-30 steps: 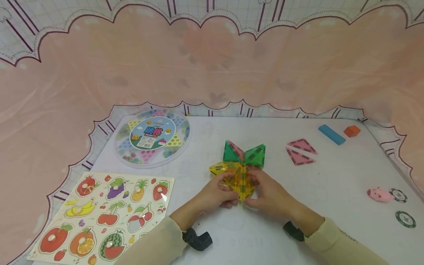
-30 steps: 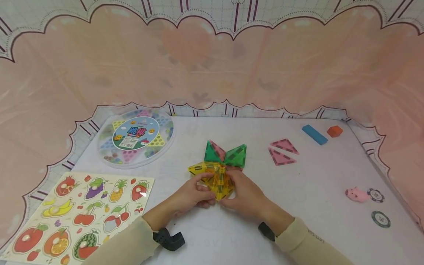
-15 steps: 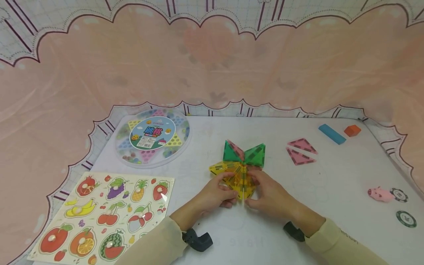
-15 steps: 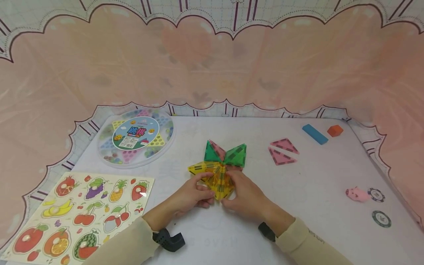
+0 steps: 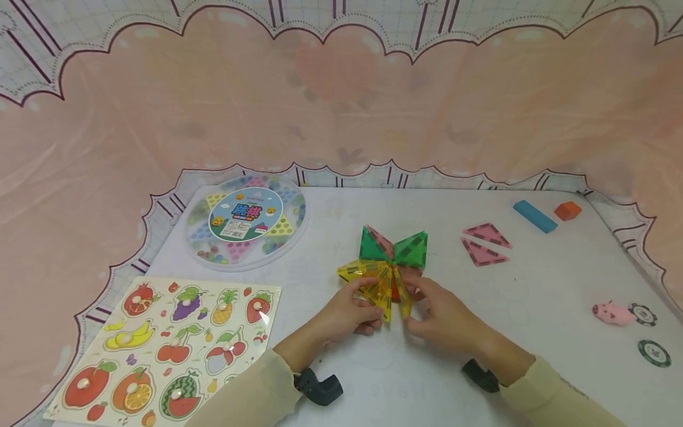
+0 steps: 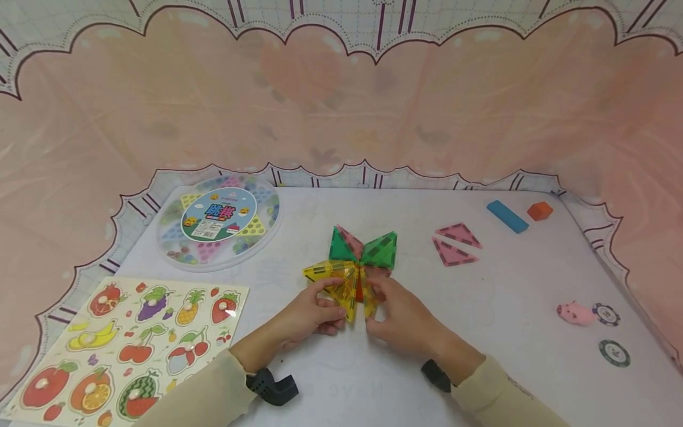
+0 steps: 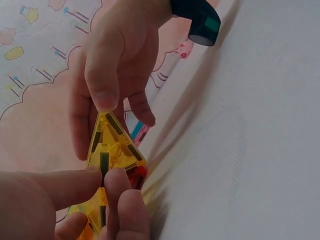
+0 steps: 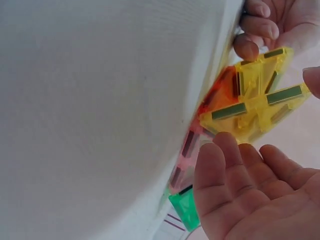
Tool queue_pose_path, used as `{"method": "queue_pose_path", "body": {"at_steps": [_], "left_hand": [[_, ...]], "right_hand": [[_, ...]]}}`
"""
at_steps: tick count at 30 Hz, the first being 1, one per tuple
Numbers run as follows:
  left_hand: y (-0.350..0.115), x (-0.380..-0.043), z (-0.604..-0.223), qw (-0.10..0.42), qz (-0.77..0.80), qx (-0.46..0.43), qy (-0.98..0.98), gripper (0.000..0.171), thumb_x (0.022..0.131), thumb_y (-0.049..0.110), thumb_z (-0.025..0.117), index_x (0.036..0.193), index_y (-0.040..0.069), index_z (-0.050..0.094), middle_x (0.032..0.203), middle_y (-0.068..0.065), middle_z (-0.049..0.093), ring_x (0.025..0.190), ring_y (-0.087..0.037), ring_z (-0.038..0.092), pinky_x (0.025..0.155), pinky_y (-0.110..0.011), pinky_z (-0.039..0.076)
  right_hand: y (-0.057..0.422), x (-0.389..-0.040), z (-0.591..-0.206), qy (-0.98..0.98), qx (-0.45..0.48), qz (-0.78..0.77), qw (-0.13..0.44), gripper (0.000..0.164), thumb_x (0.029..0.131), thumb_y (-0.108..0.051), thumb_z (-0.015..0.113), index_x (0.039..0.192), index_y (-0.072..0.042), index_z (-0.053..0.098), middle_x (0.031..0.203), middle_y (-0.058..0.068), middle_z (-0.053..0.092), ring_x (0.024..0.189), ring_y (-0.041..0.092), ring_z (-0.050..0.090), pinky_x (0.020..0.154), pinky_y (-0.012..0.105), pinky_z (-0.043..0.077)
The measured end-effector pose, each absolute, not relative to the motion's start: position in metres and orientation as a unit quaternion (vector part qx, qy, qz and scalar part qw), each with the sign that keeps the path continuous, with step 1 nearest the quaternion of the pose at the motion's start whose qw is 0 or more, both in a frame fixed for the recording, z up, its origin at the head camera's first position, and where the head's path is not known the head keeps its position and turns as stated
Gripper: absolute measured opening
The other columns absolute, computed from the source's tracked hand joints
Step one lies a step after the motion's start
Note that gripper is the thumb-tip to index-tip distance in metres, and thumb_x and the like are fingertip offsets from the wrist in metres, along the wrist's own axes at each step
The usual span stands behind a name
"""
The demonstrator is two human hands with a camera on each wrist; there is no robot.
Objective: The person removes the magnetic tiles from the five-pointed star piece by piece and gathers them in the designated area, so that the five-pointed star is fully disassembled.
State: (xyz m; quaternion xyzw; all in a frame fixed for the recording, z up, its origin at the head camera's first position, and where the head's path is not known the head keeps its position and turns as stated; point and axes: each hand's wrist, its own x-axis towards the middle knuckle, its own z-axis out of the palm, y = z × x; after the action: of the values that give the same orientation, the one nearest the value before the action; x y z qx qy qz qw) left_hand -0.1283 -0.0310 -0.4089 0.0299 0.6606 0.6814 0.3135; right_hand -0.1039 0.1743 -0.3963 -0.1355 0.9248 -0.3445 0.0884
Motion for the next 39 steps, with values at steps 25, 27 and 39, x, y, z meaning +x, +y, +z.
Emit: {"method": "queue_pose_path", "body": {"at_steps": [25, 27, 39], "left_hand": [[-0.033, -0.127, -0.405, 0.311, 0.678, 0.032, 0.665, 0.058, 0.082, 0.002, 0.062, 0.133, 0.012, 0.035, 0.078, -0.017, 0.06, 0.061, -0.019, 0.06, 0.058, -0.031, 0.051], [-0.032, -0.129, -0.411, 0.312, 0.679, 0.031, 0.664, 0.059, 0.082, 0.003, 0.063, 0.133, 0.013, 0.035, 0.078, -0.016, 0.06, 0.061, -0.019, 0.06, 0.058, -0.031, 0.051], [-0.031, -0.134, -0.426, 0.314, 0.683, 0.025, 0.659, 0.06, 0.081, 0.004, 0.064, 0.133, 0.017, 0.036, 0.079, -0.015, 0.06, 0.063, -0.02, 0.061, 0.056, -0.032, 0.051]], "right_hand": [[0.204, -0.107, -0.393, 0.927, -0.153, -0.334, 0.077, 0.037, 0.081, -0.017, 0.065, 0.117, -0.012, 0.056, 0.113, 0.001, 0.056, 0.09, 0.015, 0.053, 0.077, 0.033, 0.048], [0.204, -0.109, -0.394, 0.93, -0.145, -0.329, 0.071, 0.034, 0.081, -0.016, 0.065, 0.115, -0.013, 0.058, 0.111, 0.0, 0.058, 0.091, 0.015, 0.054, 0.078, 0.034, 0.048], [0.208, -0.112, -0.397, 0.944, -0.116, -0.305, 0.056, 0.025, 0.081, -0.012, 0.064, 0.106, -0.014, 0.063, 0.104, 0.001, 0.062, 0.087, 0.016, 0.055, 0.076, 0.035, 0.049]]}}
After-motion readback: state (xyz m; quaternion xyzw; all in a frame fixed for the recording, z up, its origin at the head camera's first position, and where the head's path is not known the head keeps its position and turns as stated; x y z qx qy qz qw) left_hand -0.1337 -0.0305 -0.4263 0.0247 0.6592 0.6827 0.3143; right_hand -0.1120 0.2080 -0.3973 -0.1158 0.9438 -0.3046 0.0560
